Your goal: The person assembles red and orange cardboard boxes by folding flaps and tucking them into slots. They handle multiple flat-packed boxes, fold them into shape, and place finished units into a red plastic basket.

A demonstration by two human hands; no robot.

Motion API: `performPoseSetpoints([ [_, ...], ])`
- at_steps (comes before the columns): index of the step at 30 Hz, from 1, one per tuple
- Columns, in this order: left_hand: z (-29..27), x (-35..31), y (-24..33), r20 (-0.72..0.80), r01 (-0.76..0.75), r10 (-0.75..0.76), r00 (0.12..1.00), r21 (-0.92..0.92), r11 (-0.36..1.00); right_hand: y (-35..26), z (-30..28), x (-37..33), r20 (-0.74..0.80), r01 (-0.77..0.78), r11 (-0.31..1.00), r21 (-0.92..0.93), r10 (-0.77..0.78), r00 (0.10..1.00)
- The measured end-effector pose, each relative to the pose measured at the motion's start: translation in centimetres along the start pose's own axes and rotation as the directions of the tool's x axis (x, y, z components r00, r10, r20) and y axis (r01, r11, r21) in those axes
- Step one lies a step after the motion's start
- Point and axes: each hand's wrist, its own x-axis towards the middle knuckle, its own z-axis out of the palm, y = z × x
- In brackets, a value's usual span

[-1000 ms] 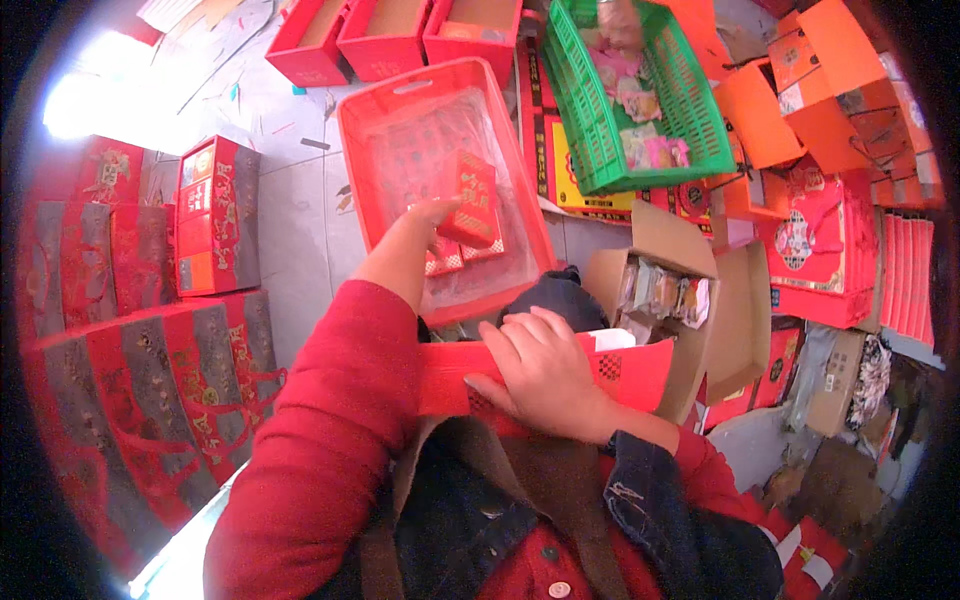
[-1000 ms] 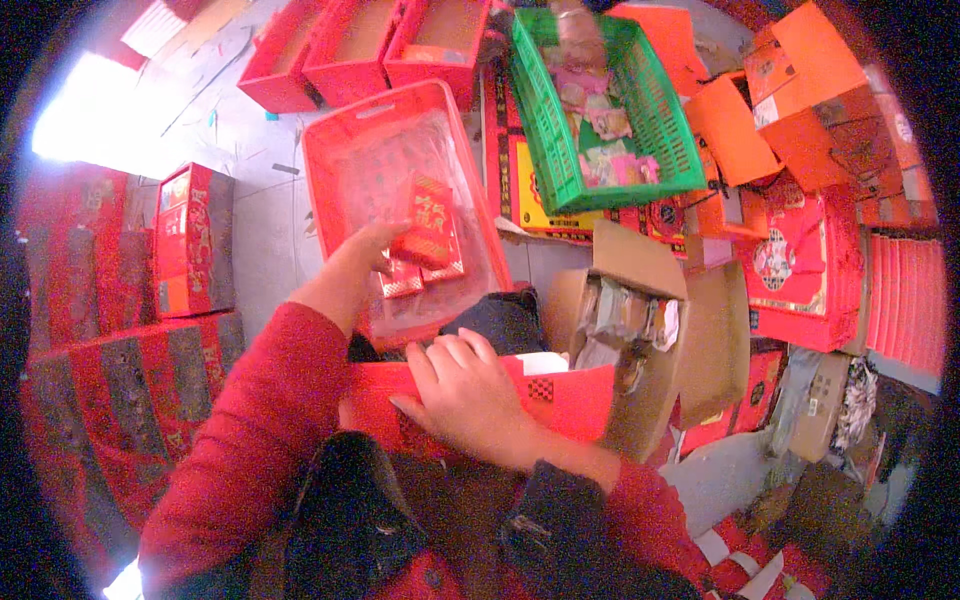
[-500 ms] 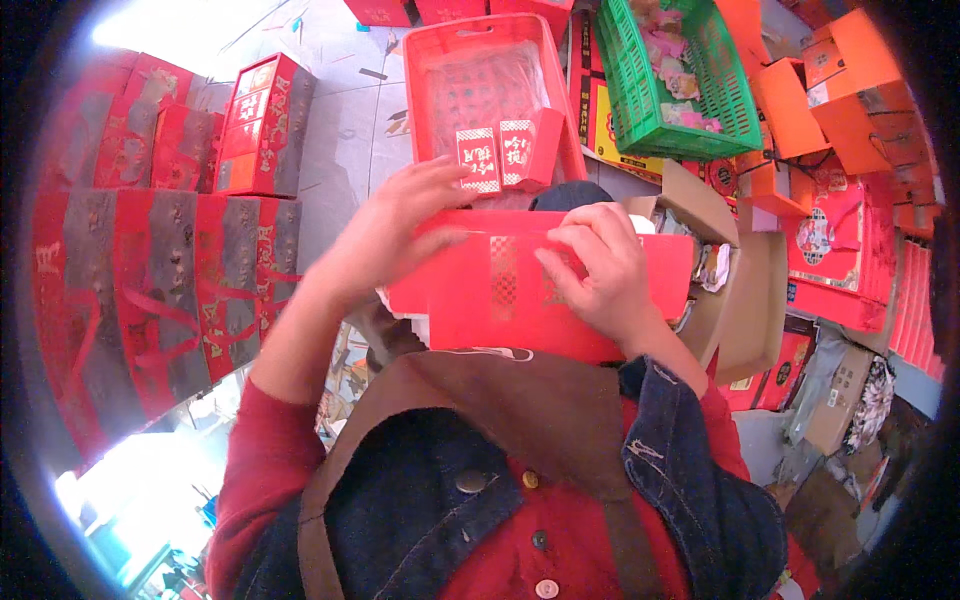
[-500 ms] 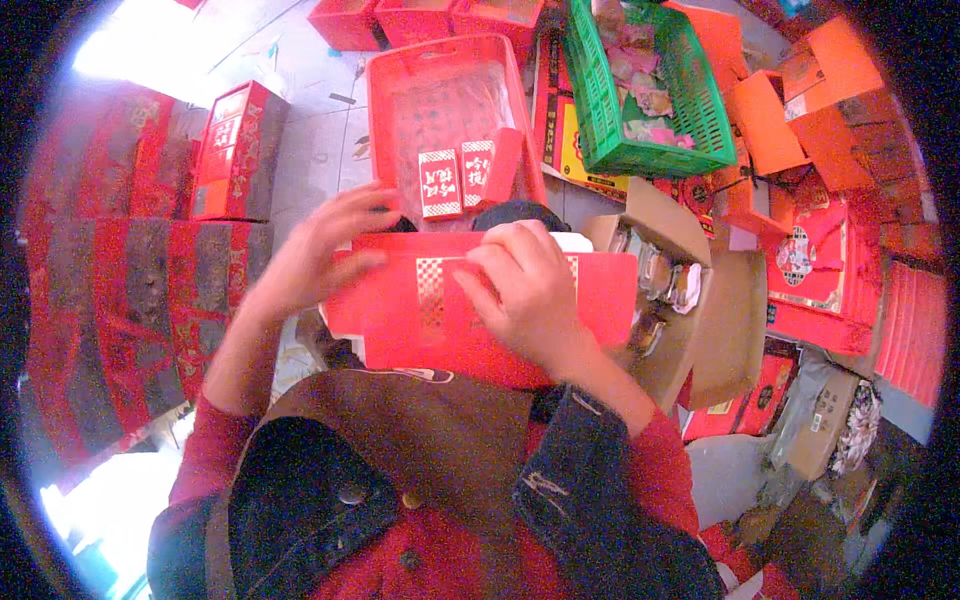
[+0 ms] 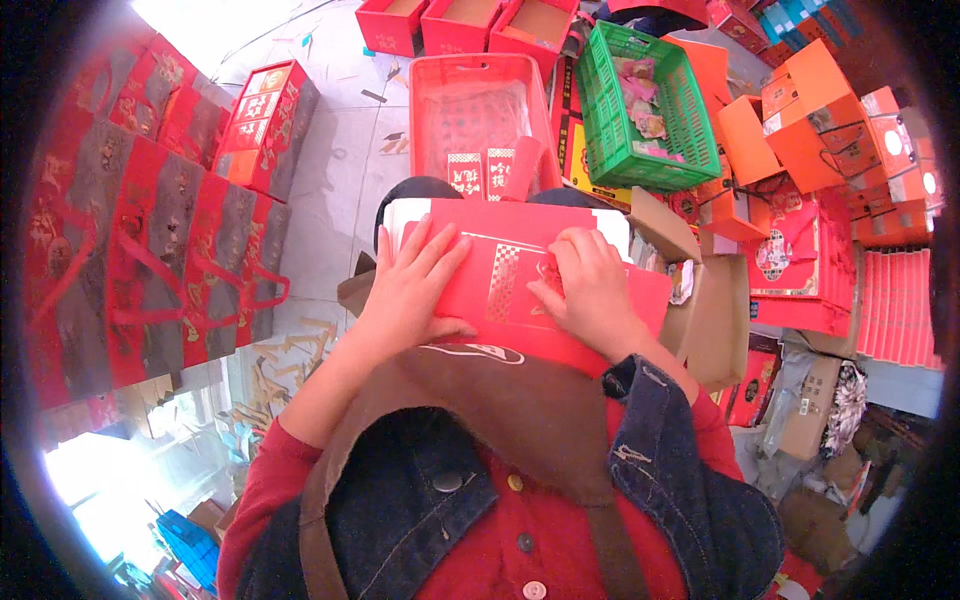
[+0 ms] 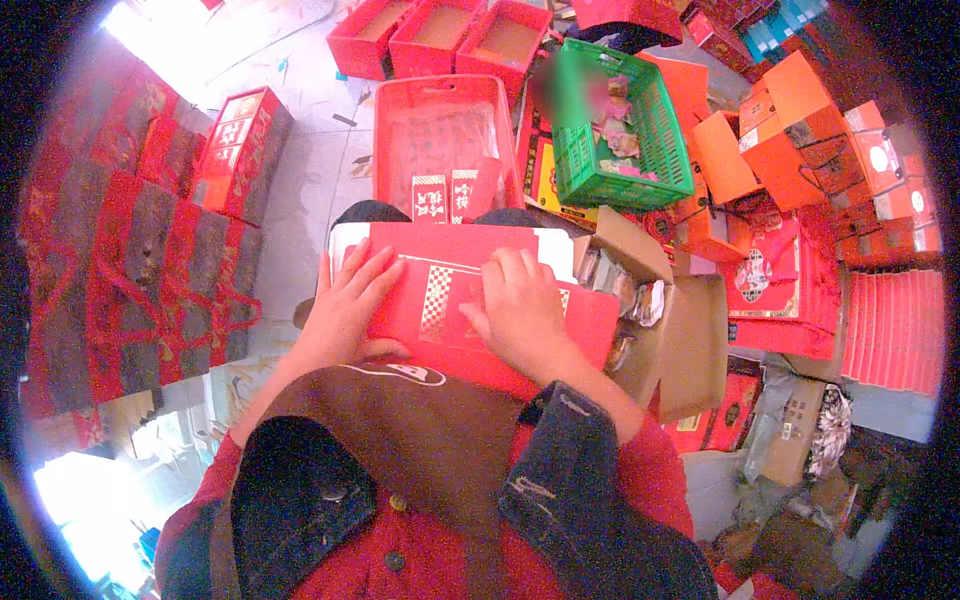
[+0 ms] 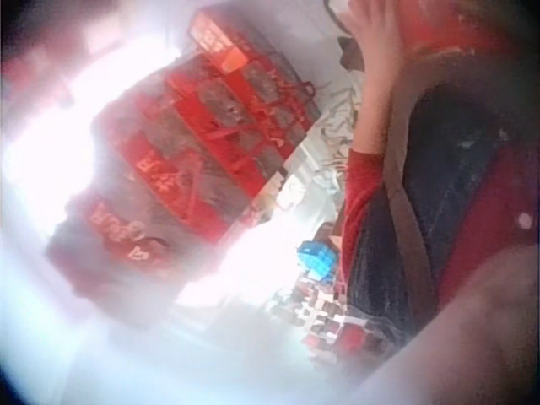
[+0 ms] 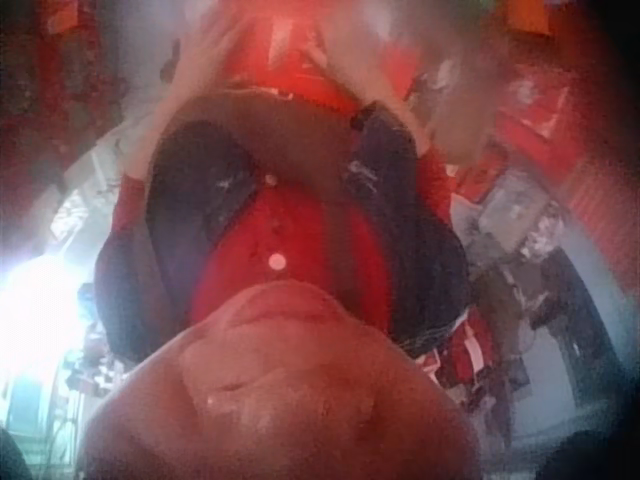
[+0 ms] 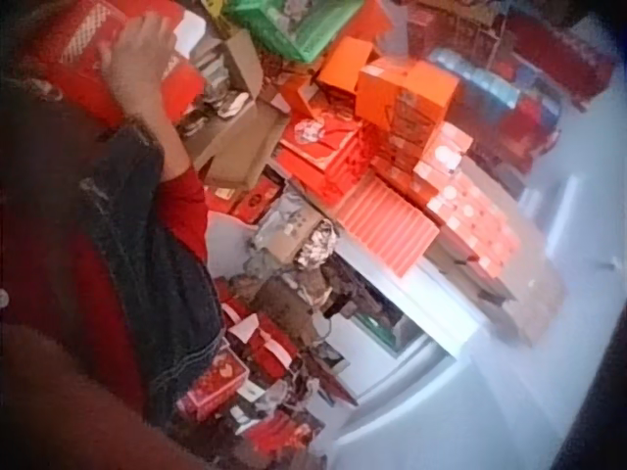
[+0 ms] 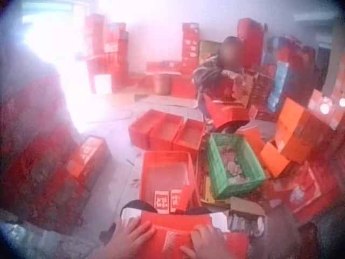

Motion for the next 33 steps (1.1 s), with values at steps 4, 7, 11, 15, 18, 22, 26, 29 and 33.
performPoseSetpoints([
  [4, -0.8, 0.0, -0.8, -0.067, 0.016, -0.033, 0.997, -0.24, 0.971, -1.4, -2.5, 0.5, 0.057, -0.089, 0.972, 0.217, 0.078, 0.995],
  [7, -1.2, 0.2, -1.2, -0.293, -0.075, -0.243, 0.925, -0.766, 0.639, 0.1, -5.3, 1.5, 0.124, -0.126, 0.875, 0.467, 0.076, 0.989],
  [11, -3.3, 2.2, -1.4, -0.158, -0.167, -0.175, 0.972, -0.985, -0.04, 2.6, -5.2, 3.2, -0.069, -0.105, 0.355, 0.929, 0.446, 0.892],
  [15, -3.7, 4.8, 1.5, -0.084, -0.121, -0.287, 0.954, -0.986, -0.114, 1.1, -3.5, 5.5, -0.129, 0.028, 0.19, 0.981, 0.544, 0.829],
  [18, -4.2, 7.2, 2.0, -0.048, -0.158, -0.348, 0.936, -0.942, -0.295, 2.0, -2.8, 5.2, -0.132, 0.043, 0.205, 0.978, 0.439, 0.889],
  [22, -3.5, 7.4, 1.8, -0.158, -0.095, -0.344, 0.926, -0.976, 0.194, 0.7, -5.2, 6.6, -0.662, 0.184, 0.87, 0.458, 0.196, 0.723],
  [26, -6.2, 7.1, 4.0, -0.249, -0.078, -0.204, 0.947, -0.794, 0.603, -2.5, -13.0, 7.7, -0.68, 0.226, 0.955, -0.19, -0.294, 0.672],
  [29, -6.8, 6.8, 5.0, -0.354, -0.236, -0.112, 0.928, -0.795, 0.559, -2.2, -15.8, 8.0, -0.621, 0.215, 0.957, -0.194, -0.29, 0.728],
  [33, -8.4, 6.7, 5.7, -0.299, -0.108, -0.18, 0.937, -0.739, 0.665, -2.1, -16.6, 7.3, -0.605, 0.249, 0.947, -0.201, -0.32, 0.729],
])
